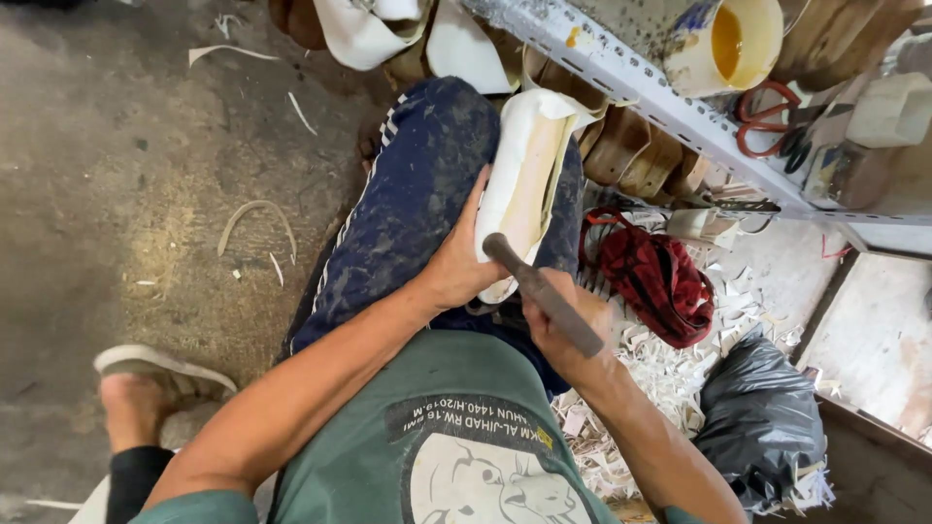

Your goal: The person is lasting a shoe upper, which involves stretching the leather over a shoe last and securing it using a hammer and pliers.

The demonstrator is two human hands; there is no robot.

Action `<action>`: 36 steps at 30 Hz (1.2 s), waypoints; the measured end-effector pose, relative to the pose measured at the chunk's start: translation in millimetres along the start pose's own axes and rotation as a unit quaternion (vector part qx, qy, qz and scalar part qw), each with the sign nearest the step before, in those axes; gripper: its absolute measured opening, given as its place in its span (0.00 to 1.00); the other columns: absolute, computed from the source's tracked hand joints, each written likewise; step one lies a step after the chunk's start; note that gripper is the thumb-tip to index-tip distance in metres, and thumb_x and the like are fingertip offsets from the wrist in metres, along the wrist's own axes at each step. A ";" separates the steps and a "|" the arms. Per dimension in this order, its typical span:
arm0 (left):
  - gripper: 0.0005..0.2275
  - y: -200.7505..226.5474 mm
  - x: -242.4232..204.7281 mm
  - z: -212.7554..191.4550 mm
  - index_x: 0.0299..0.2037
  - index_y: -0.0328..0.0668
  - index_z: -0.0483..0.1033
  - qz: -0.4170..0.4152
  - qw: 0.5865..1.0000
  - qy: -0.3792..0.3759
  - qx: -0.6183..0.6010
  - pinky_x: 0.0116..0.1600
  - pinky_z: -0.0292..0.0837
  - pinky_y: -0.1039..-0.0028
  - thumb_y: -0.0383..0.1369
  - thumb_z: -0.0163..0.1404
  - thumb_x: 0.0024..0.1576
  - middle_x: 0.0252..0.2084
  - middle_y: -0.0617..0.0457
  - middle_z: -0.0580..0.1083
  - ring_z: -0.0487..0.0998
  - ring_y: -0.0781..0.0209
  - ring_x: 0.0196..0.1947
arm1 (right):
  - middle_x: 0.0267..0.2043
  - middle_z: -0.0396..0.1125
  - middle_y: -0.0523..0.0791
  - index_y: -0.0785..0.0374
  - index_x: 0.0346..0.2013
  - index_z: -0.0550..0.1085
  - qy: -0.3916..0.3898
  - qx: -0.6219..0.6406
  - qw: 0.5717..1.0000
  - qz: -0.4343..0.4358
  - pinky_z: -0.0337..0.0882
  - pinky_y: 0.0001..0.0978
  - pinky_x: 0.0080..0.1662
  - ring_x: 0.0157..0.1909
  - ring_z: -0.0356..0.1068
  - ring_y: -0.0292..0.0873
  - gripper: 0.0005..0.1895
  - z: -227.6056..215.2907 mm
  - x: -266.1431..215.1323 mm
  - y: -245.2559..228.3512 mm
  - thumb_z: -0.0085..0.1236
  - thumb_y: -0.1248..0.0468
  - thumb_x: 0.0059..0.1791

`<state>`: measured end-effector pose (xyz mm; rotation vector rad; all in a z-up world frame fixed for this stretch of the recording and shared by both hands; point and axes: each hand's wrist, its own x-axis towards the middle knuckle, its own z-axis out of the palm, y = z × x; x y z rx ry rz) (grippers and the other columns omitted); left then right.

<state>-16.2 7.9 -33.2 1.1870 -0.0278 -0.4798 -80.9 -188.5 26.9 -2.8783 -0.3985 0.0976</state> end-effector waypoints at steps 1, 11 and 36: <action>0.55 0.2 0.5 -2.6 0.80 0.51 0.32 -0.007 1.000 -0.002 0.025 0.78 0.45 0.55 0.35 0.64 0.47 0.79 0.36 0.45 0.49 0.43 0.78 | 0.17 0.68 0.46 0.57 0.40 0.76 0.051 0.056 0.997 0.020 0.67 0.43 0.20 0.21 0.71 0.57 0.10 -8.2 7.8 -6.1 0.55 0.56 0.53; 0.26 130.8 12.1 -68.9 0.64 0.44 0.74 0.108 0.875 -0.071 0.466 0.52 0.75 0.53 0.32 0.60 0.51 0.60 0.44 0.76 0.79 0.39 0.54 | 0.11 0.63 0.39 0.64 0.31 0.76 0.187 0.271 0.937 0.114 0.68 0.26 0.28 0.15 0.65 0.37 0.11 -67.7 27.7 6.5 0.53 0.63 0.56; 0.17 54.5 10.6 -42.9 0.50 0.48 0.81 0.294 0.818 0.121 0.478 0.43 0.73 0.72 0.46 0.61 0.56 0.49 0.56 0.82 0.83 0.59 0.46 | 0.16 0.65 0.43 0.56 0.41 0.72 -0.016 0.103 0.987 -0.118 0.72 0.40 0.27 0.20 0.71 0.52 0.07 -116.5 104.9 -52.5 0.50 0.57 0.57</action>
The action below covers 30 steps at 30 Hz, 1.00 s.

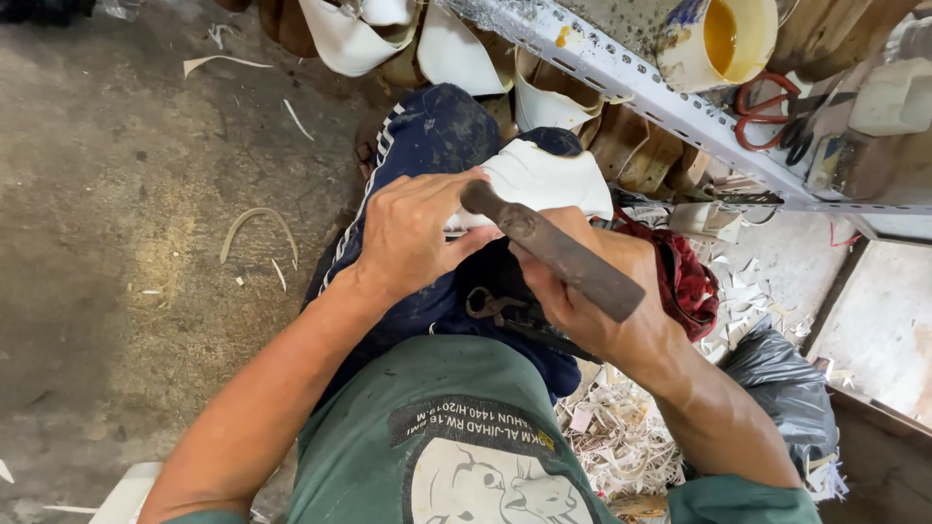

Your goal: The person is lasting a shoe upper, which involves stretching the leather over a shoe last and securing it using a hammer and pliers.

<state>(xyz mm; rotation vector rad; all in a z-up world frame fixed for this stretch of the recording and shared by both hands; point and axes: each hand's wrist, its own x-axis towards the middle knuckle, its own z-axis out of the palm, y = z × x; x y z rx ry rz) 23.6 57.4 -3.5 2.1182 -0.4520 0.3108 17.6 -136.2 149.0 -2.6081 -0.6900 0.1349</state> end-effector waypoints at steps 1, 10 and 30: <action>0.20 -2.8 -0.9 1.3 0.51 0.51 0.81 0.000 1.000 -0.004 0.000 0.43 0.73 0.71 0.44 0.65 0.50 0.50 0.57 0.82 0.83 0.59 0.47 | 0.16 0.66 0.45 0.57 0.40 0.72 0.000 -0.003 1.000 -0.003 0.71 0.42 0.26 0.21 0.71 0.53 0.07 4.2 -1.9 1.5 0.51 0.59 0.56; 0.18 4.4 7.7 -16.0 0.51 0.43 0.82 0.018 0.999 -0.015 -0.036 0.45 0.75 0.67 0.44 0.63 0.56 0.49 0.49 0.82 0.84 0.52 0.46 | 0.19 0.66 0.50 0.63 0.37 0.76 0.101 -0.075 0.990 0.070 0.70 0.40 0.28 0.25 0.72 0.57 0.14 30.0 -65.2 72.0 0.57 0.55 0.57; 0.17 24.4 -5.1 -2.9 0.50 0.41 0.84 0.134 0.990 0.033 0.033 0.48 0.76 0.68 0.43 0.62 0.58 0.51 0.49 0.82 0.84 0.53 0.50 | 0.38 0.70 0.58 0.69 0.50 0.74 0.106 -0.006 0.974 0.198 0.70 0.51 0.40 0.39 0.71 0.59 0.19 10.7 -47.0 72.6 0.44 0.54 0.60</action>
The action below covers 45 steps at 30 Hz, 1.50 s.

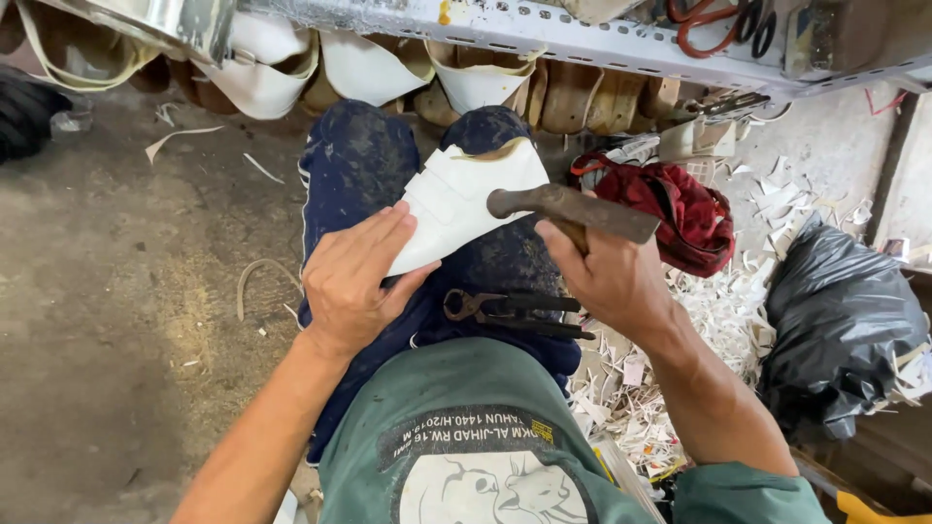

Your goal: The person is lasting a shoe upper, which involves stretching the leather over a shoe last and securing it using a hammer and pliers.

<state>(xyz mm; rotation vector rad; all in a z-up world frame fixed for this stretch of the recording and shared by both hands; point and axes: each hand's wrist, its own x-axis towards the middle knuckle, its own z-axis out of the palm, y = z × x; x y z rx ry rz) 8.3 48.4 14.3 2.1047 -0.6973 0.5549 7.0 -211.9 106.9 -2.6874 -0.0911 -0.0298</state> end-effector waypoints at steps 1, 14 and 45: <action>0.18 5.3 0.5 -2.7 0.49 0.41 0.83 -0.042 0.999 -0.025 0.013 0.45 0.76 0.67 0.45 0.61 0.58 0.49 0.49 0.82 0.84 0.52 0.46 | 0.40 0.71 0.58 0.69 0.51 0.73 -0.011 -0.001 1.000 -0.011 0.70 0.51 0.41 0.40 0.71 0.58 0.20 -4.4 7.1 2.6 0.42 0.54 0.61; 0.39 9.8 87.1 55.7 0.70 0.32 0.57 -0.261 0.921 -0.284 -0.054 0.70 0.55 0.52 0.50 0.57 0.55 0.70 0.35 0.62 0.59 0.36 0.70 | 0.53 0.66 0.51 0.54 0.49 0.76 0.092 -0.079 0.982 -0.145 0.73 0.56 0.31 0.44 0.72 0.60 0.14 124.8 219.4 61.4 0.64 0.56 0.51; 0.12 -54.0 67.2 38.7 0.48 0.52 0.73 0.159 0.961 -0.197 0.115 0.51 0.77 0.64 0.44 0.56 0.59 0.43 0.58 0.70 0.78 0.55 0.46 | 0.37 0.69 0.46 0.65 0.62 0.67 -0.232 0.629 0.703 0.238 0.69 0.27 0.33 0.36 0.71 0.37 0.39 36.2 -126.5 10.5 0.25 0.37 0.57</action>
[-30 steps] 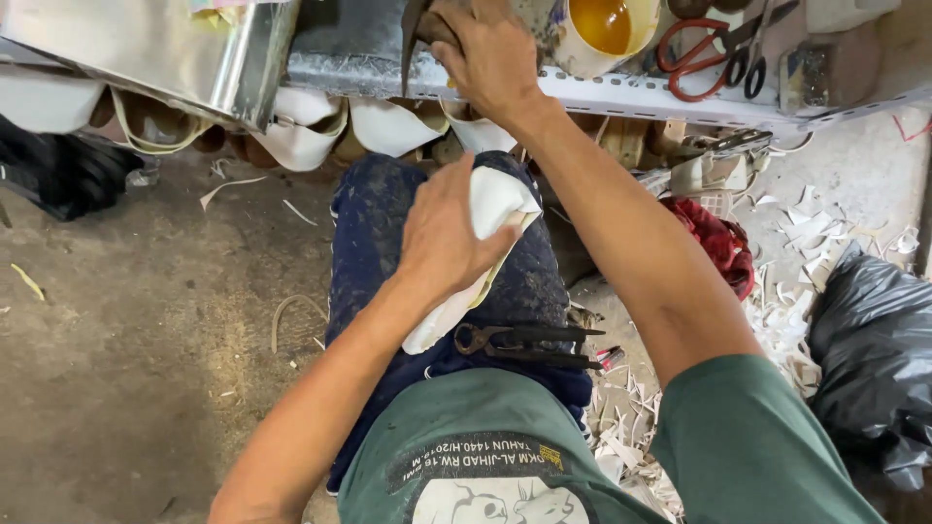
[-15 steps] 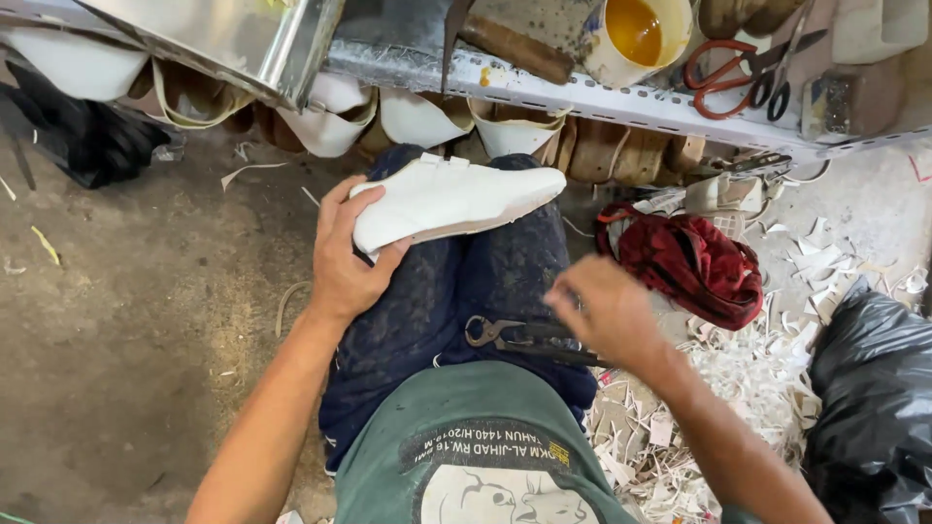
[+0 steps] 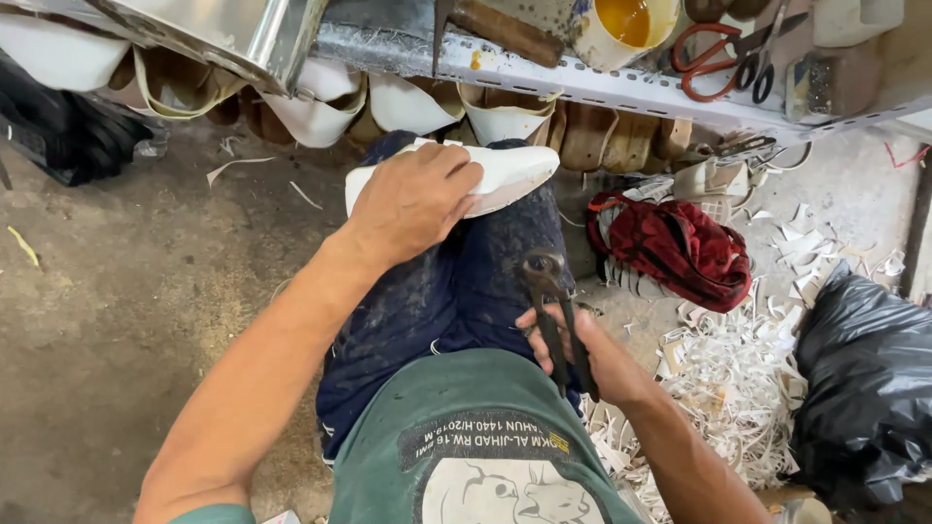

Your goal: The person is lasting a shoe upper, which involves stretching the leather over a shoe last and securing it using a hammer and pliers.

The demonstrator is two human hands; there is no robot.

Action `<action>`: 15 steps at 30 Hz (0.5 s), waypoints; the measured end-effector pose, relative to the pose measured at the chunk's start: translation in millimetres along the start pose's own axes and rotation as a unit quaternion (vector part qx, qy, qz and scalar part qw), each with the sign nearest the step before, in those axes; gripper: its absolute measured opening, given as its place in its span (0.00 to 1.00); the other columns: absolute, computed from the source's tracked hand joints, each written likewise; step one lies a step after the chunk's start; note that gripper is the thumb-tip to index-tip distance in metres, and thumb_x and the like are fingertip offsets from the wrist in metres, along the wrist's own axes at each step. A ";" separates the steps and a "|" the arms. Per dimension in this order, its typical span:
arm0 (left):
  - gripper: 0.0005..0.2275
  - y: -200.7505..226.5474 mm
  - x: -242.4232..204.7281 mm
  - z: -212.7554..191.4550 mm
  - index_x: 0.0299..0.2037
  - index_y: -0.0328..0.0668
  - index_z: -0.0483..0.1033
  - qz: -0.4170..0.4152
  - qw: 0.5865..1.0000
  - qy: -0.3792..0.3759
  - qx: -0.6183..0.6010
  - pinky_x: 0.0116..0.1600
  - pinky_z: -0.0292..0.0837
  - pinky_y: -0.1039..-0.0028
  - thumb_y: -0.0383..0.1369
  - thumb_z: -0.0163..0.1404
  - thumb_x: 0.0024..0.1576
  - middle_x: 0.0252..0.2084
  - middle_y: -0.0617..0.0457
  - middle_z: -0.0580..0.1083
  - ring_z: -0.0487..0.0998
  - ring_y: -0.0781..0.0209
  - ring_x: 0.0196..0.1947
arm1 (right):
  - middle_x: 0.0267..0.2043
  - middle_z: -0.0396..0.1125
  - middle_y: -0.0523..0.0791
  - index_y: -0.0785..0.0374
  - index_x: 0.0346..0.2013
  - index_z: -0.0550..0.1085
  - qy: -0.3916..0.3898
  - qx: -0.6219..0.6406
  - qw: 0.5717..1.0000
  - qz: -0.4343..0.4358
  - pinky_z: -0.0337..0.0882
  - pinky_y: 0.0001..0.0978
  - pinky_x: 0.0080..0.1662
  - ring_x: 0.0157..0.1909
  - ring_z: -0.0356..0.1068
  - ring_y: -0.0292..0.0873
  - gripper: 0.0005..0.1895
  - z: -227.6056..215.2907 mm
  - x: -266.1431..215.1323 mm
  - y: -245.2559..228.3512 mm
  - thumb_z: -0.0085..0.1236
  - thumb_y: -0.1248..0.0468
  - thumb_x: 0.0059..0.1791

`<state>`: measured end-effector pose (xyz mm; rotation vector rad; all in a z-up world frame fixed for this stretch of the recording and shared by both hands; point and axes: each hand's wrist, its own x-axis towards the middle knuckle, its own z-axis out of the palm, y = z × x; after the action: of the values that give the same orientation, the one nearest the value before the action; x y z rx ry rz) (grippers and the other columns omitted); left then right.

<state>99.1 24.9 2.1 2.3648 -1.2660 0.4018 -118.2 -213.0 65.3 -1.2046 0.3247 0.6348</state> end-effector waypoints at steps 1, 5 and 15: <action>0.08 1.8 1.8 2.0 0.45 0.55 0.72 -0.016 0.999 0.017 0.035 0.46 0.77 0.68 0.42 0.52 0.62 0.40 0.61 0.69 0.78 0.58 0.41 | 0.27 0.69 0.46 0.66 0.53 0.73 0.061 -0.096 0.994 -0.003 0.66 0.30 0.33 0.31 0.68 0.38 0.27 9.2 4.9 -7.4 0.37 0.48 0.56; 0.07 11.1 2.2 8.7 0.42 0.58 0.74 -0.054 0.994 0.044 0.086 0.37 0.77 0.72 0.42 0.44 0.66 0.36 0.62 0.68 0.79 0.62 0.32 | 0.20 0.74 0.51 0.59 0.42 0.82 0.138 -0.326 0.934 0.048 0.69 0.36 0.34 0.28 0.72 0.44 0.15 25.6 23.4 -19.5 0.56 0.52 0.53; 0.20 18.1 -65.1 -31.7 0.63 0.49 0.74 -0.224 0.963 0.047 -0.139 0.71 0.55 0.49 0.45 0.55 0.63 0.64 0.51 0.73 0.68 0.46 0.69 | 0.45 0.75 0.58 0.67 0.63 0.70 0.114 -0.510 0.853 0.003 0.77 0.53 0.47 0.49 0.76 0.60 0.24 54.2 57.8 -38.2 0.46 0.54 0.58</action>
<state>47.0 78.3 5.1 2.2666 -0.6609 0.1745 -54.6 -154.2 80.9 -2.3169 0.1739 0.6834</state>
